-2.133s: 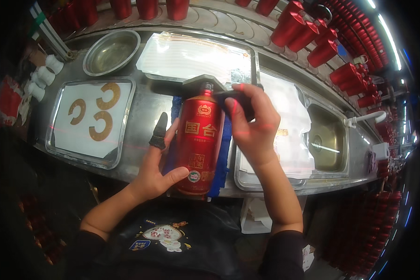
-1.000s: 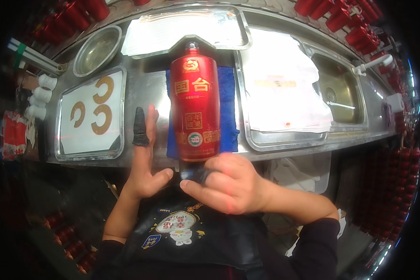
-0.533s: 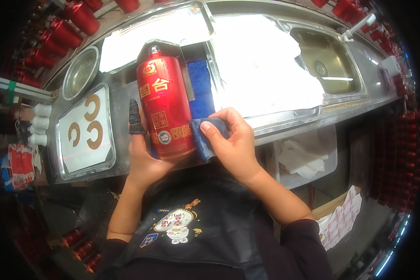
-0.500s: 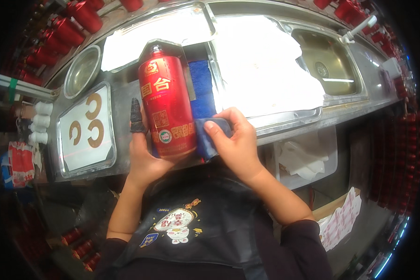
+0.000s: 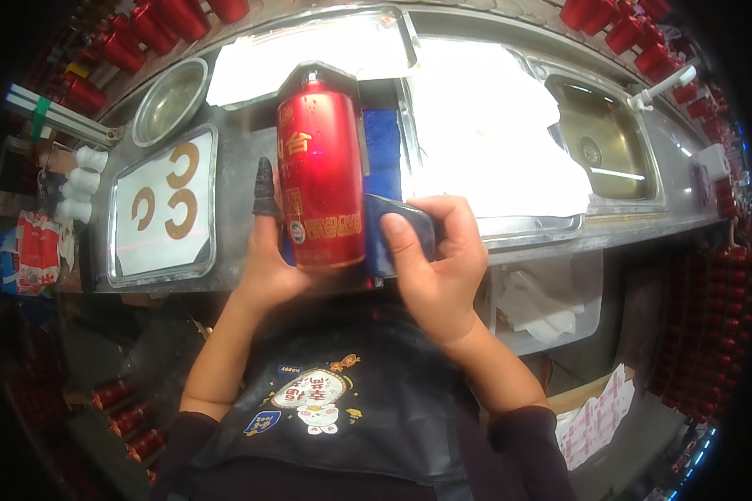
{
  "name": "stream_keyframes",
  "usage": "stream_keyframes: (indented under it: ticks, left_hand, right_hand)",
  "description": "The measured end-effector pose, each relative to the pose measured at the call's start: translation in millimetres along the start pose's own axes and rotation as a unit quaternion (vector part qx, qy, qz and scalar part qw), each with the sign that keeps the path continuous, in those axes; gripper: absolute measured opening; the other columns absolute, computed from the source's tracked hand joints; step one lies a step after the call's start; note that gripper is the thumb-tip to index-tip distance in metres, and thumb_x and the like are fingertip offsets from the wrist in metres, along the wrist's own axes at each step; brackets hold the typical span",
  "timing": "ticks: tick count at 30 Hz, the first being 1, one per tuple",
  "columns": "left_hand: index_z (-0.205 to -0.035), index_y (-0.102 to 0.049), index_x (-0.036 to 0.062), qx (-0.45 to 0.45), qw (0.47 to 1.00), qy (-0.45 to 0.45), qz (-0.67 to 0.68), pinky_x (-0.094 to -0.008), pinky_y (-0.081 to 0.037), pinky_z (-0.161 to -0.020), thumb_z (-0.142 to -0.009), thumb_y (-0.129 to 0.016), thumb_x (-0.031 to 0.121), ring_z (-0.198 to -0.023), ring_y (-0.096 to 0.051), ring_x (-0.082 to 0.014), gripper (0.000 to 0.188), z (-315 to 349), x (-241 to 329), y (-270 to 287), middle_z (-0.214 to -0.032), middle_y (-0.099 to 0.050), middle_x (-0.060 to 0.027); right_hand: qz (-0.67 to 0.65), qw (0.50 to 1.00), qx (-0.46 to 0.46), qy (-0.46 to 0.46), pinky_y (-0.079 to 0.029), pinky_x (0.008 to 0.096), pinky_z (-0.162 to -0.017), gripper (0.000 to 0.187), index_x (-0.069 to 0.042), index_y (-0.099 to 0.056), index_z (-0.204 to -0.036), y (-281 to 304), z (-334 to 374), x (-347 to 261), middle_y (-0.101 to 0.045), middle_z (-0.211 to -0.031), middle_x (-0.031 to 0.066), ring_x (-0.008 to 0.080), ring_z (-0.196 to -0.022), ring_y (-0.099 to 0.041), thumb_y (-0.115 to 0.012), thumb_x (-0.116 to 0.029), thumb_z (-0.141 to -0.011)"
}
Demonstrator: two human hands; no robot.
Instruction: The person cleans a red bottle with a blue cloth, then applies a gold circular label to the bottle's neck and a rectangular label to its body. They smooth each label with their fingers and a wooden stick, then place the finished bottle on the floor.
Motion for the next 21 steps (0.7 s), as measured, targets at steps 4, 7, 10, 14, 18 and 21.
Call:
stream_keyframes:
  ticks: [4, 7, 10, 14, 18, 21]
  left_hand:
    - [-0.155, -0.022, 0.0026, 0.012, 0.999, -0.035, -0.024, -0.0477, -0.034, -0.11, -0.068, -0.094, 0.03, -0.129, -0.058, -0.0299, 0.117, 3, -1, 0, -0.14, -0.057, -0.0175]
    - [-0.155, -0.023, 0.0031, 0.027, 0.997, -0.047, -0.048, -0.0495, -0.034, -0.11, -0.067, -0.094, 0.031, -0.131, -0.056, -0.0312, 0.117, 5, -4, -2, -0.143, -0.055, -0.0195]
    - [-0.148, -0.041, 0.0046, 0.023, 0.999, -0.015, -0.018, -0.0685, -0.003, -0.117, -0.069, -0.088, 0.051, -0.139, -0.046, -0.0343, 0.103, 4, -10, -5, -0.144, -0.05, -0.0181]
    - [-0.15, -0.041, 0.0074, 0.039, 0.999, -0.019, 0.015, -0.0698, -0.003, -0.116, -0.07, -0.087, 0.051, -0.14, -0.045, -0.0346, 0.103, 6, -13, -7, -0.145, -0.049, -0.0186]
    - [-0.155, -0.033, 0.0059, 0.041, 0.996, -0.063, -0.046, -0.0696, -0.002, -0.116, -0.07, -0.086, 0.053, -0.14, -0.046, -0.0335, 0.11, 3, -11, -8, -0.147, -0.048, -0.0186]
    - [-0.156, -0.03, 0.0054, 0.051, 0.997, -0.057, -0.031, -0.0695, -0.002, -0.116, -0.071, -0.086, 0.054, -0.139, -0.046, -0.0332, 0.112, 2, -9, -7, -0.147, -0.049, -0.0174]
  right_hand:
    - [0.209, 0.969, -0.107, 0.079, -0.052, 0.0317, -0.065, 0.018, 0.0, -0.066, -0.103, -11, -10, -16, -0.065, -0.082, 0.0128, 0.0248, -0.071, -0.065, -0.076, -0.006, -0.089]
    - [0.284, 0.924, -0.094, 0.24, -0.051, 0.031, -0.067, 0.023, -0.003, -0.07, -0.101, -12, -24, -30, -0.067, -0.087, 0.0077, 0.0205, -0.074, -0.063, -0.076, 0.007, -0.082]
    - [0.275, 0.837, -0.257, 0.398, -0.048, 0.0352, -0.065, 0.035, -0.01, -0.076, -0.095, -13, -19, -35, -0.061, -0.083, 0.0024, 0.0238, -0.081, -0.062, -0.078, -0.001, -0.061]
    - [0.253, 0.8, -0.323, 0.437, -0.046, 0.0345, -0.063, 0.028, -0.009, -0.074, -0.088, -8, -4, -32, -0.051, -0.075, 0.0009, 0.0234, -0.081, -0.061, -0.078, -0.002, -0.061]
    - [0.251, 0.796, -0.341, 0.432, -0.046, 0.0342, -0.062, 0.023, -0.009, -0.073, -0.085, -5, -6, -36, -0.05, -0.071, 0.0006, 0.0227, -0.078, -0.061, -0.079, 0.0, -0.065]
    - [0.235, 0.805, -0.347, 0.421, -0.047, 0.0341, -0.061, 0.023, -0.009, -0.073, -0.086, -2, -13, -48, -0.051, -0.071, 0.0008, 0.023, -0.078, -0.061, -0.08, 0.0, -0.065]
Point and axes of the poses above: each hand's wrist, its own z-axis away from the middle knuckle, its own y-axis out of the back of the hand, x = y × z, the point moved 2 cm from there along -z, towards the middle knuckle
